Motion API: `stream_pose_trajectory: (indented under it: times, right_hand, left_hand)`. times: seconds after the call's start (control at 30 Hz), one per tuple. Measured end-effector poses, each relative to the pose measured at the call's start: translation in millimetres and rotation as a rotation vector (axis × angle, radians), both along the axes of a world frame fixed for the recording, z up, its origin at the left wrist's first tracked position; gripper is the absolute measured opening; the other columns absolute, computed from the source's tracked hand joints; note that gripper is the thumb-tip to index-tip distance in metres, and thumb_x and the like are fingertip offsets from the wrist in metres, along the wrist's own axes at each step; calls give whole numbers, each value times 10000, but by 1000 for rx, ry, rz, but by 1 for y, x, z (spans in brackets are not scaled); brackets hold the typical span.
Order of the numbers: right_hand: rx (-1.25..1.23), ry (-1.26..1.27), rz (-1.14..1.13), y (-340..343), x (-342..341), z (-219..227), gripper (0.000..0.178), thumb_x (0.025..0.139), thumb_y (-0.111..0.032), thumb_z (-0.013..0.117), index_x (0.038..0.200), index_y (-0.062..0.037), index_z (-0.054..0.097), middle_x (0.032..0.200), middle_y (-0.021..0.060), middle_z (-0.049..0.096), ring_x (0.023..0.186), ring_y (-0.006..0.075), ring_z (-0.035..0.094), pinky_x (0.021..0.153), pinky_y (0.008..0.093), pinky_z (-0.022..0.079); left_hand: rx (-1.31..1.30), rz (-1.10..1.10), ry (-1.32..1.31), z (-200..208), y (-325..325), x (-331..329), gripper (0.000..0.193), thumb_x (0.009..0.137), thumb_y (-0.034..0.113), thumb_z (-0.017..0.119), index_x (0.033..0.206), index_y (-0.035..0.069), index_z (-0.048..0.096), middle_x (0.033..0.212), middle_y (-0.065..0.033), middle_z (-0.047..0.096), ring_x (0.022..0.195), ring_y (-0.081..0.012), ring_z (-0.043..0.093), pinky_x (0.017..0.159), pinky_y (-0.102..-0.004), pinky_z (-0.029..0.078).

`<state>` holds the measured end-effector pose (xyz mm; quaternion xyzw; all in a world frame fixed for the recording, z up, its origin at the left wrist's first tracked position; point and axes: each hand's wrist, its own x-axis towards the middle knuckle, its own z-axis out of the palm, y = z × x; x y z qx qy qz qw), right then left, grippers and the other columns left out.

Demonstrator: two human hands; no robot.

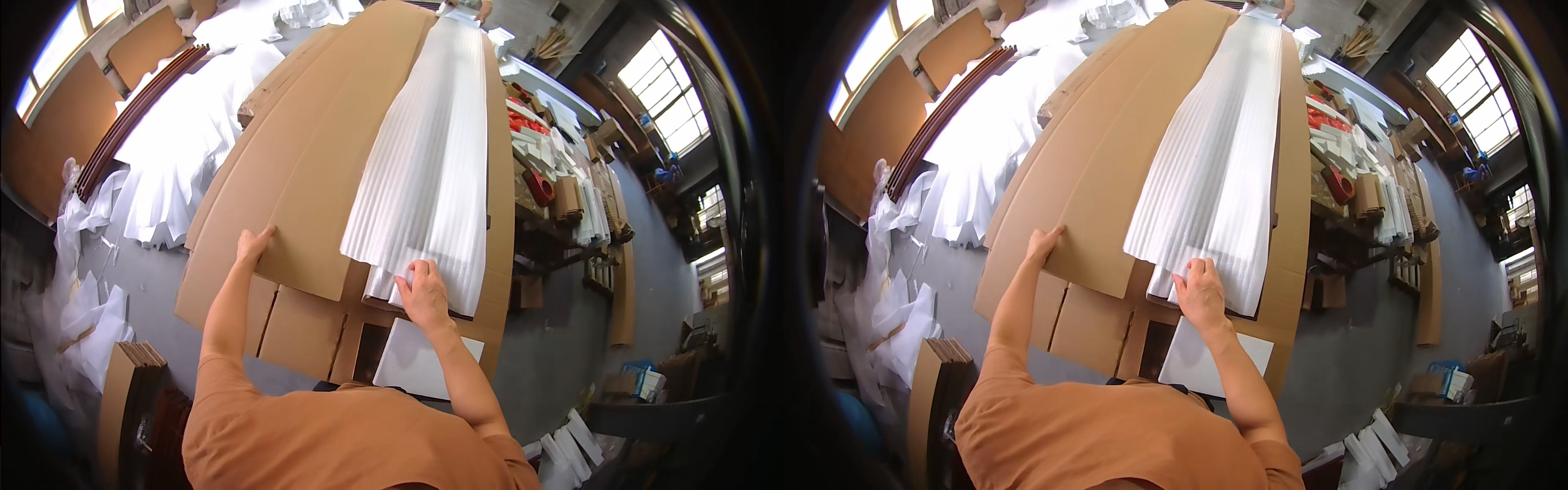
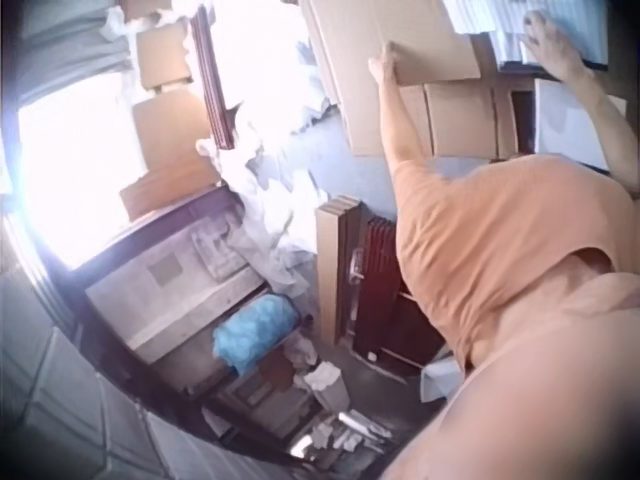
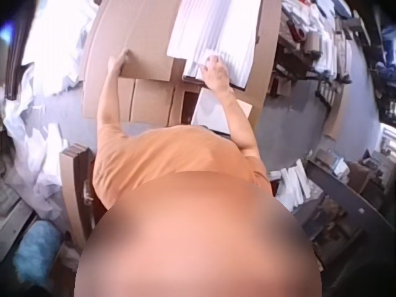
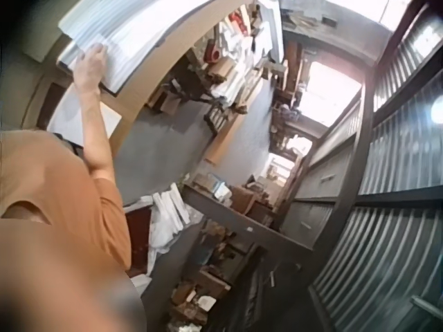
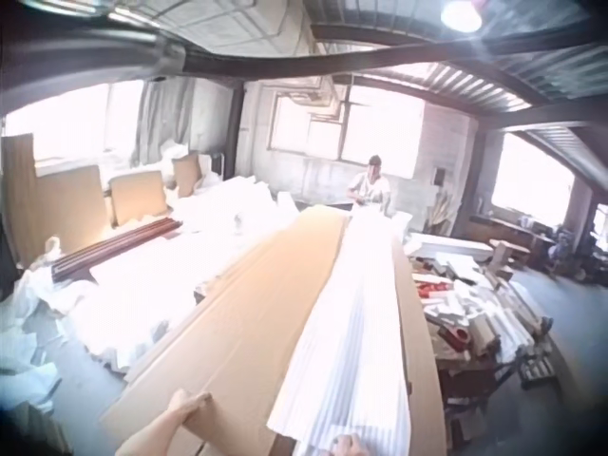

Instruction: The person assembles a large cardboard box by folding flaps and securing them with packing tape. They insert white foam inserts and use a tape dispenser to seal the seams. The finished box is then lifted and moved across the room.

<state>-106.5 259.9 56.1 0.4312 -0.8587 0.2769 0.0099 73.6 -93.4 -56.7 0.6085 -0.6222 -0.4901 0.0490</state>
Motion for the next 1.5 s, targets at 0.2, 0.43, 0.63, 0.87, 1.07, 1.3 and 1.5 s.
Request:
stream_pose_trajectory:
  times: [0.2, 0.43, 0.63, 0.87, 1.07, 1.3, 1.5]
  right_hand:
    - [19, -29, -48, -2, 4, 4, 290, 832, -151, 712, 998, -4, 525, 991, 170, 548, 888, 358, 592, 770, 418, 500]
    - [11, -92, -46, -2, 6, 2, 267, 858, -134, 664, 1050, 13, 550, 1026, 181, 569, 947, 374, 581, 813, 427, 497]
    - [-111, -189, 19, 4, 9, 4, 338, 833, -123, 692, 1113, -15, 537, 1103, 162, 568, 975, 366, 587, 844, 394, 497]
    - [206, 2, 109, 20, 31, 8, 290, 887, -156, 589, 1118, 20, 592, 1081, 191, 627, 1024, 339, 596, 926, 440, 460]
    - [-235, 162, 136, 45, 33, -18, 294, 835, -67, 641, 1116, 21, 625, 1026, 173, 651, 850, 346, 632, 794, 405, 528]
    - [-484, -4, 403, 75, 14, -12, 158, 739, 28, 653, 894, 4, 678, 1006, 135, 686, 892, 311, 677, 761, 354, 573]
    - [-236, -131, 355, 131, 20, -10, 146, 754, -31, 703, 895, -25, 668, 946, 102, 678, 868, 297, 656, 759, 354, 554]
  left_hand:
    - [-41, -150, 306, 68, -10, -29, 574, 944, 504, 570, 960, -62, 661, 772, -96, 654, 636, -164, 598, 593, -361, 489]
    - [254, 1, 737, 121, 55, -38, 608, 926, 561, 562, 1038, -29, 658, 856, -79, 686, 660, -140, 631, 599, -324, 535]
    - [117, -120, 600, 134, 124, -72, 545, 938, 505, 585, 953, -35, 655, 772, -65, 649, 633, -105, 563, 561, -303, 476]
    - [-137, -375, 411, 142, 160, -143, 598, 928, 462, 551, 942, -130, 633, 851, -253, 664, 775, -324, 644, 720, -432, 493]
    - [-247, -510, 259, 129, 182, -176, 602, 950, 464, 526, 943, -127, 638, 882, -274, 669, 846, -373, 661, 760, -449, 503]
    - [-371, -597, 138, 137, 203, -178, 613, 956, 476, 517, 928, -125, 635, 921, -287, 668, 870, -400, 658, 775, -460, 504]
    - [-473, -554, 149, 122, 206, -171, 607, 960, 487, 509, 1022, -113, 567, 918, -294, 664, 837, -428, 649, 767, -497, 497]
